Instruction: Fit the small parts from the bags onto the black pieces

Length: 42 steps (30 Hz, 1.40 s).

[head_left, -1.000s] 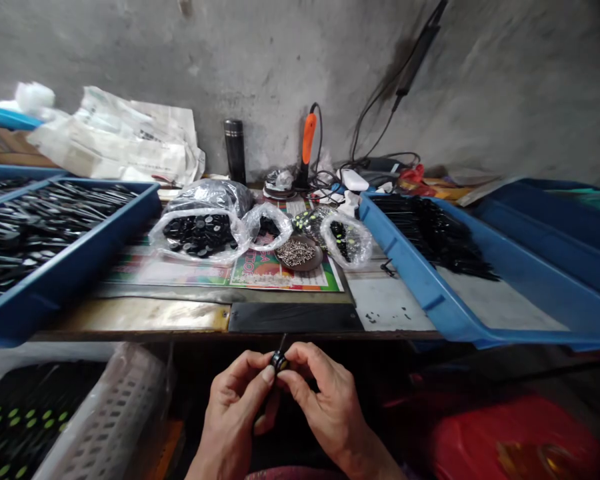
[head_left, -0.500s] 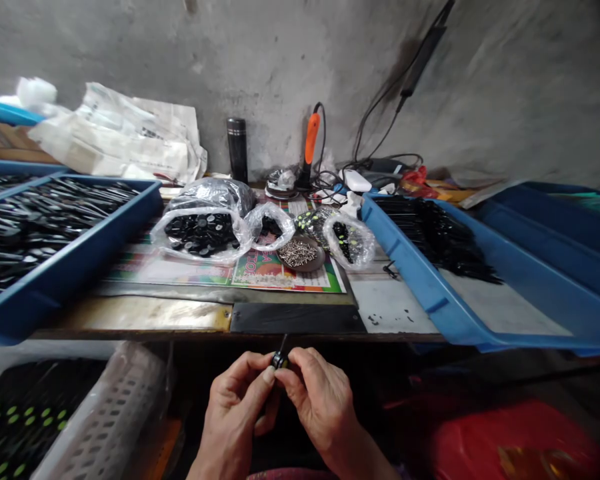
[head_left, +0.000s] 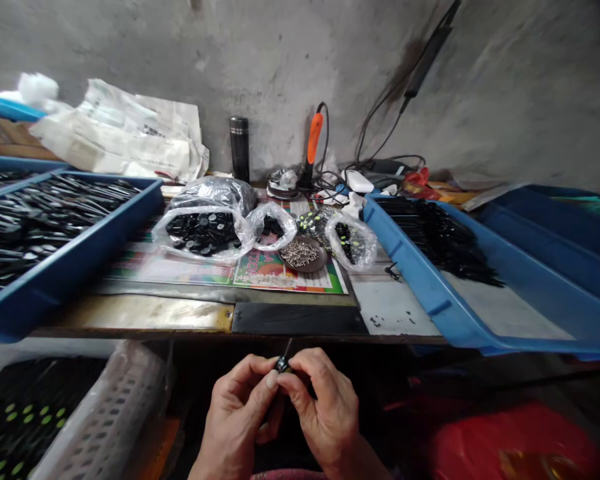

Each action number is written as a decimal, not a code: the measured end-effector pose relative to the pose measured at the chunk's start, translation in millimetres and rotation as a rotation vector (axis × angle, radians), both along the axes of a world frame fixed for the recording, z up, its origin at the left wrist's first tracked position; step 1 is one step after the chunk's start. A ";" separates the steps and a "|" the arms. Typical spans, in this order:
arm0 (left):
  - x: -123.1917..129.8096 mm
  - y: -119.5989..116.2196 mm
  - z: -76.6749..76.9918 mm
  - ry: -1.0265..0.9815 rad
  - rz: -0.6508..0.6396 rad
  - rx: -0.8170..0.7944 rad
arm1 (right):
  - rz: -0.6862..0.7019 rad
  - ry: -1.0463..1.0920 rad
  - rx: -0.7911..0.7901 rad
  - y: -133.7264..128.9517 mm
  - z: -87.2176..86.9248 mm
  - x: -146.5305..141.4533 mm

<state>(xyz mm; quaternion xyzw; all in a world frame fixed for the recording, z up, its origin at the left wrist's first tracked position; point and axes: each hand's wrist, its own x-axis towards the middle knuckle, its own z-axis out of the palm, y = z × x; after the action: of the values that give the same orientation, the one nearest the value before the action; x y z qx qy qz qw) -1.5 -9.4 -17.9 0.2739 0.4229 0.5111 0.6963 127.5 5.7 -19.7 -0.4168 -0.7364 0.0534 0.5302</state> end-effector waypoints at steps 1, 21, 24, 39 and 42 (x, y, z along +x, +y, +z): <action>0.1 0.2 -0.8 -0.011 -0.006 0.001 | 0.002 -0.001 0.000 -0.2 1.2 0.0; -2.5 -2.2 -2.8 0.048 0.021 0.013 | 0.081 -0.024 -0.160 -2.8 3.3 7.0; -2.9 -2.7 -3.1 0.050 0.037 0.013 | 0.019 -0.098 -0.094 -0.7 1.1 5.5; -3.0 -1.7 1.6 0.048 0.069 0.037 | -0.059 -0.075 0.048 0.9 -3.5 -4.7; -3.0 -1.8 1.0 0.049 0.074 0.036 | -0.006 -0.083 0.017 -0.1 -0.1 -2.6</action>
<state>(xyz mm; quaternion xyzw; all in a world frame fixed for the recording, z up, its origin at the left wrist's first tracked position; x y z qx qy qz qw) -4.5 -11.2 -16.9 0.2832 0.4405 0.5373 0.6612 124.9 5.6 -19.8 -0.4165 -0.7568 0.0280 0.5029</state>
